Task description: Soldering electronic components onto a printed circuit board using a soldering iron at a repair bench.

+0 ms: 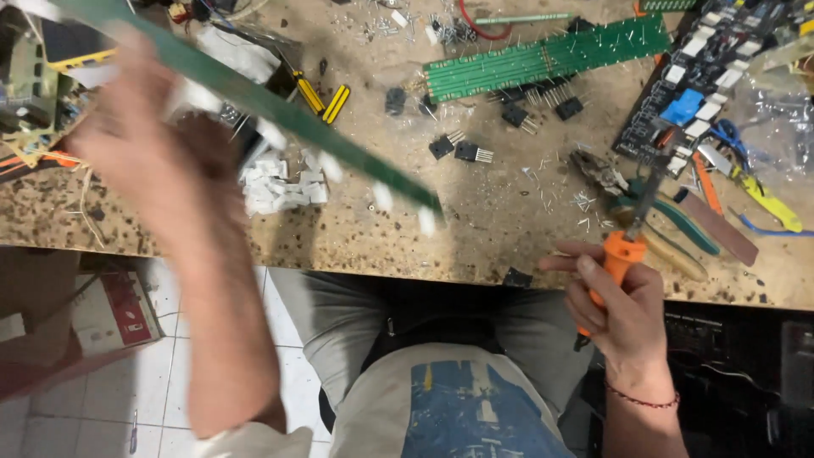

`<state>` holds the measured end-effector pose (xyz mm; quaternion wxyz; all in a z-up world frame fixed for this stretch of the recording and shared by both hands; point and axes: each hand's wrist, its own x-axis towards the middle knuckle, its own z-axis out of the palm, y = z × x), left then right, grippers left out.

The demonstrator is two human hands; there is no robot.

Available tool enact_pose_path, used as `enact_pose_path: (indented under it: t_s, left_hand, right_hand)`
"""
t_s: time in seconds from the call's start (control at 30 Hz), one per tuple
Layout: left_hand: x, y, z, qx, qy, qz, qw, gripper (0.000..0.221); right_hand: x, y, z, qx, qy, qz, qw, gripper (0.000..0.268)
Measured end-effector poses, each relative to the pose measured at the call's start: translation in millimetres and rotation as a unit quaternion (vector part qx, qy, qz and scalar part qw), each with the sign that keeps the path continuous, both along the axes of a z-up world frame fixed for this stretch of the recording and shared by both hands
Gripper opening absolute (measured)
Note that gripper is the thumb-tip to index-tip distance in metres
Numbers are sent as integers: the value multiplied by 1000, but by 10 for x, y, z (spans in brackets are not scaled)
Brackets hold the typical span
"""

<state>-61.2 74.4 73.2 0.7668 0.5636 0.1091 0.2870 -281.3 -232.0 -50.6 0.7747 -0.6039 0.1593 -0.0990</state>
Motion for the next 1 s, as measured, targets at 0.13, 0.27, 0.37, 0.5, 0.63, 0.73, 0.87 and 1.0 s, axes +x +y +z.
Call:
enact_pose_path:
  t_s: [0.13, 0.27, 0.37, 0.5, 0.63, 0.73, 0.87, 1.0]
  left_hand:
    - [-442, -371, -371, -46, 121, -79, 988, 55]
    - [-643, -551, -813, -169, 88, -103, 976, 31]
    - [-678, -547, -1072, -332, -62, -289, 896, 14]
    - [-729, -581, -1459, -396, -98, -328, 852, 29]
    - [-775, -533, -1723, -372, -47, -300, 877, 16]
    - [-809, -425, -1791, -314, -52, -375, 871, 13]
    - [-979, -196, -1887, -191, 164, -274, 928, 16]
    - [-1132, -97, -1741, -142, 270, -257, 917, 16]
  right_hand:
    - [16, 144, -59, 62, 14, 22, 998, 32]
    - [-43, 338, -148, 48, 50, 67, 995, 30]
    - [-20, 556, -49, 125, 34, 73, 989, 36]
    - [-66, 617, -215, 168, -17, 53, 984, 24]
    - [9, 594, -134, 155, -36, 35, 987, 16]
    - [-2, 476, -337, 153, -34, -40, 987, 12]
    - [-62, 278, -421, 68, -1, -94, 993, 23]
    - [-77, 174, -413, 21, 46, -88, 995, 22]
